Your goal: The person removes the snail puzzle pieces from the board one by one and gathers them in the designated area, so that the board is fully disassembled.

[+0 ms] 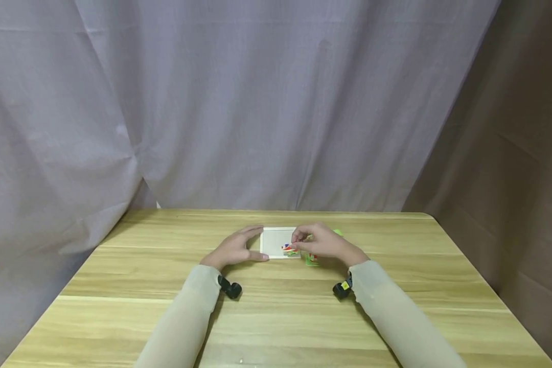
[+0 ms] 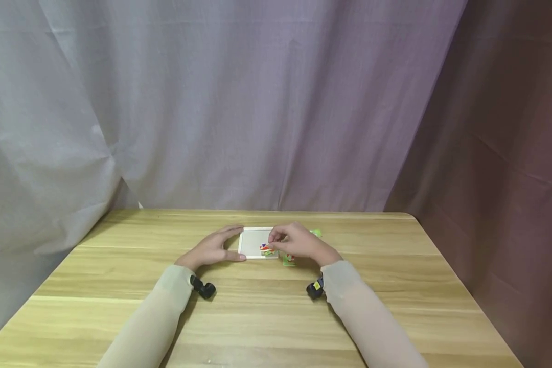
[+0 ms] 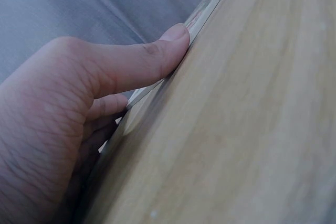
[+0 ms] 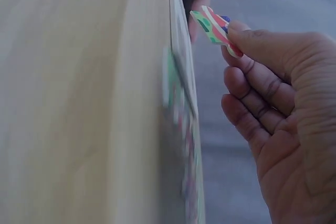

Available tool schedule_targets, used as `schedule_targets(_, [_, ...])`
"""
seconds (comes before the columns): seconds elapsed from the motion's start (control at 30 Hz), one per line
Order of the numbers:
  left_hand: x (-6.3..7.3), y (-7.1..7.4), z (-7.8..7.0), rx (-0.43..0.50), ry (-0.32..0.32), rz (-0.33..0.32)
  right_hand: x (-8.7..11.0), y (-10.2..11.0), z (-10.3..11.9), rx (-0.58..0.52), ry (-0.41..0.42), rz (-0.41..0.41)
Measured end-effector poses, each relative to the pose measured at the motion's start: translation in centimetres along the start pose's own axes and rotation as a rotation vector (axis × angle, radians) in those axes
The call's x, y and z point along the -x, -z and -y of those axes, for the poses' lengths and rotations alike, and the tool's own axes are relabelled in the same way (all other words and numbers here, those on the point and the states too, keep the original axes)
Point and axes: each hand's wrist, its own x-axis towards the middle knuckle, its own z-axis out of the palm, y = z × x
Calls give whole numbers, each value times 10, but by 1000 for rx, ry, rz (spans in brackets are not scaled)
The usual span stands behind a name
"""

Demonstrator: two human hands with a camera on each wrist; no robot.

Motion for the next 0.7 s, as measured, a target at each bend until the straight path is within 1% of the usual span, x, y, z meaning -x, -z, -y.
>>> schedule_targets(0.17, [0, 0, -1, 6, 0, 9, 23, 12, -16, -26, -75, -58])
schedule_targets(0.27, [0, -1, 0, 11, 5, 12, 38, 19, -24, -24, -97, -94])
schedule_targets(0.37, [0, -1, 0, 19, 6, 14, 54, 25, -31, -8, -114, -114])
schedule_targets(0.53, [0, -1, 0, 18, 10, 11, 74, 32, -38, -2, -137, -111])
schedule_targets(0.7, [0, 0, -1, 10, 16, 12, 82, 37, -38, -11, -120, -94])
